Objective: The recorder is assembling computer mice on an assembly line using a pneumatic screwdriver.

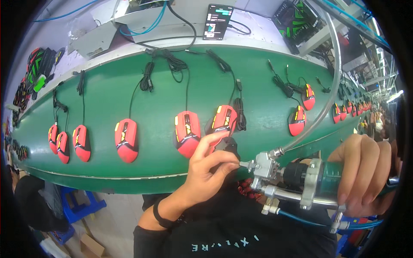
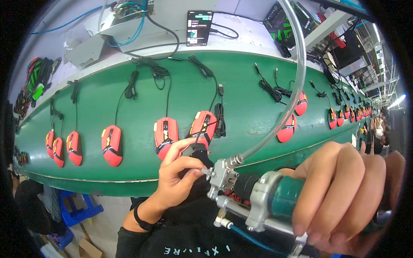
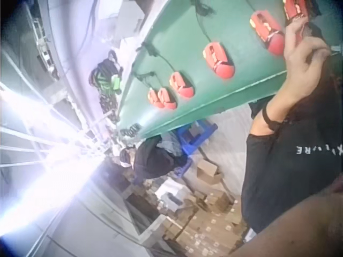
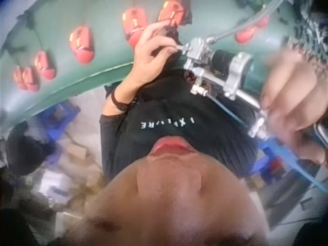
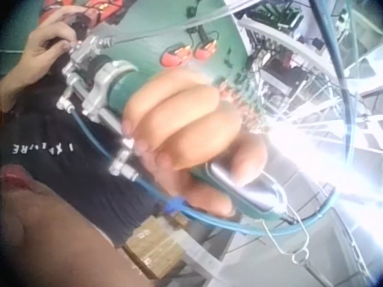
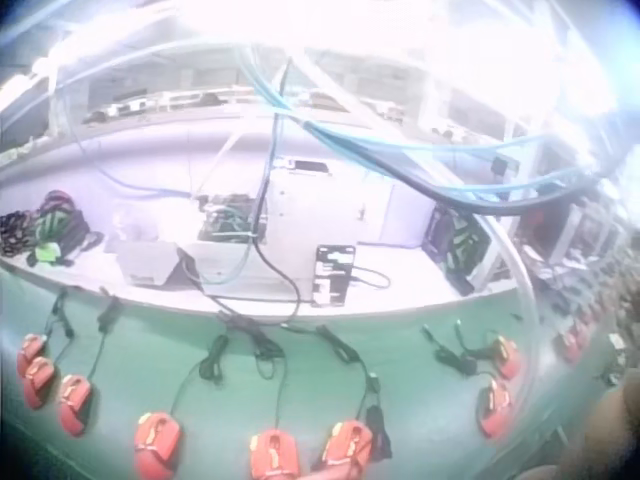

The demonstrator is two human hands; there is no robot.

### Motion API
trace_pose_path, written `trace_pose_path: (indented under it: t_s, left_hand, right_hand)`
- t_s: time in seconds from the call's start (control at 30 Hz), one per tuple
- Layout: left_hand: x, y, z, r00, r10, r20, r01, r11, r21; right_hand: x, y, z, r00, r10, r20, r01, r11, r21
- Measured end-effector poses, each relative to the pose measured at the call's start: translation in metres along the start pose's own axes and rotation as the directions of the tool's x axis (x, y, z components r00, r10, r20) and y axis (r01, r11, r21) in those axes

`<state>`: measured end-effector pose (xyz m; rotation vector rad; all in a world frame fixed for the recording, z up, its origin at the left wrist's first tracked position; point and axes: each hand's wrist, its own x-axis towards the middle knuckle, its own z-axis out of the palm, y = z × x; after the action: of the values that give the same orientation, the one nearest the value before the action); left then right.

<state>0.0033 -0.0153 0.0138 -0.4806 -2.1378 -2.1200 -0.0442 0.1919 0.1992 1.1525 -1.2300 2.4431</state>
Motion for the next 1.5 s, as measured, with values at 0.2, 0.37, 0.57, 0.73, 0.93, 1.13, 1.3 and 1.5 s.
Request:
trace_pose_path:
  t_s: [0.2,0.37,0.57,0.73,0.93,1.13,1.3,1.5]
  left_hand:
    - [0.011,0.002,0.003,0.993,0.110,-0.041,-0.106,0.990,0.093]
    - [0.002,-0.013,0.002,0.998,0.055,-0.026,-0.054,0.998,0.029]
    - [-0.004,-0.025,0.005,0.999,0.053,0.006,-0.051,0.987,-0.151]
    - [-0.005,-0.027,0.010,1.000,-0.023,-0.018,0.016,0.944,-0.330]
    - [-0.007,-0.029,0.009,0.999,-0.048,0.018,0.051,0.923,-0.381]
    - [-0.008,-0.023,0.004,0.989,-0.143,0.034,0.141,0.853,-0.502]
    - [-0.007,-0.023,0.003,0.987,-0.155,0.047,0.156,0.839,-0.521]
    - [-0.008,-0.032,-0.002,0.982,-0.173,0.079,0.189,0.846,-0.498]
  right_hand:
    - [-0.022,-0.006,-0.054,0.968,0.091,0.235,-0.142,0.967,0.213]
    - [-0.044,0.011,-0.059,0.993,-0.104,0.058,0.056,0.838,0.543]
    - [-0.029,-0.021,-0.059,0.972,0.157,0.175,-0.206,0.928,0.312]
    - [-0.026,-0.013,-0.049,0.990,0.098,0.101,-0.122,0.955,0.270]
    - [-0.013,-0.011,-0.039,0.958,0.189,0.216,-0.217,0.969,0.114]
    - [-0.014,-0.011,-0.037,0.966,0.149,0.212,-0.171,0.981,0.089]
    - [-0.027,-0.004,-0.029,0.991,0.012,0.132,-0.037,0.981,0.190]
    - [-0.011,0.010,-0.005,0.997,0.016,0.078,-0.019,0.999,0.032]
